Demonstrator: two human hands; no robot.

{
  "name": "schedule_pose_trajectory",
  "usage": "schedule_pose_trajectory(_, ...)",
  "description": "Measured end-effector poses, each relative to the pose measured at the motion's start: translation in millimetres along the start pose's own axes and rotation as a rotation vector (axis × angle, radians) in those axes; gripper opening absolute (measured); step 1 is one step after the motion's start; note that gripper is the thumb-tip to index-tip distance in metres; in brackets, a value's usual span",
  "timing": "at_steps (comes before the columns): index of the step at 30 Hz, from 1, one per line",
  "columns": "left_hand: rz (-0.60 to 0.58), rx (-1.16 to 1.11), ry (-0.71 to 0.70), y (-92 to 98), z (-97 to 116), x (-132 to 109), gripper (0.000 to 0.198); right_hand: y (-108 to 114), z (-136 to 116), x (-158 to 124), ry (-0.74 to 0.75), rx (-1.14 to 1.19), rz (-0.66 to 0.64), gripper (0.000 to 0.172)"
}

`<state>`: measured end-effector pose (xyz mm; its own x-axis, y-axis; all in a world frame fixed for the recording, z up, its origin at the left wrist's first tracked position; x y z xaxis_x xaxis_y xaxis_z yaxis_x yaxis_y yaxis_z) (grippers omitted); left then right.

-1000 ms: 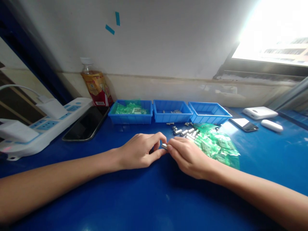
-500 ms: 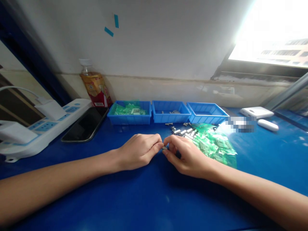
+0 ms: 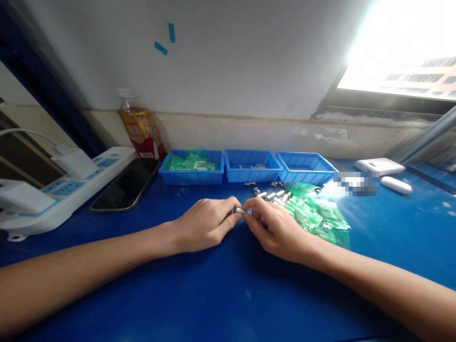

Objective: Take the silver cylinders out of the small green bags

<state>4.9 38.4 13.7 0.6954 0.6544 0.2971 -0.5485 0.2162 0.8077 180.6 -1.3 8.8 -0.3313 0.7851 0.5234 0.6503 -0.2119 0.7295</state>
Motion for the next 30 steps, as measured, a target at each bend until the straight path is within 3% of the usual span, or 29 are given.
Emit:
schedule_pose_trajectory(4, 0.04, -0.081, 0.063, 1.3, -2.2, 0.8, 0.021, 0.1, -0.6, 1.0, 0.012, -0.028, 0.032, 0.022)
schedule_pose_trajectory(14, -0.014, -0.326, 0.15, 3.8, -4.3, 2.2, 0.028, -0.2, 1.7, 0.7, 0.099, -0.09, 0.122, 0.017)
schedule_pose_trajectory(30, 0.036, -0.327, 0.188, 3.8, -4.0, 3.6, 0.028, -2.5, 4.1, 2.0, 0.064, -0.065, 0.103, 0.018)
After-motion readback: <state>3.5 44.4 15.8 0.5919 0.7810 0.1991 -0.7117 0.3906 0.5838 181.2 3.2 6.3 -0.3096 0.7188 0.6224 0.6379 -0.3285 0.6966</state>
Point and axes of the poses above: each hand's wrist, its own x-axis towards the middle knuckle, its own y-axis out of the back of the hand, z = x × y, the point moved 2 cm from there along x, towards the middle knuckle, and after that the axes turned 10 degrees about z, right-handed, at the moved point
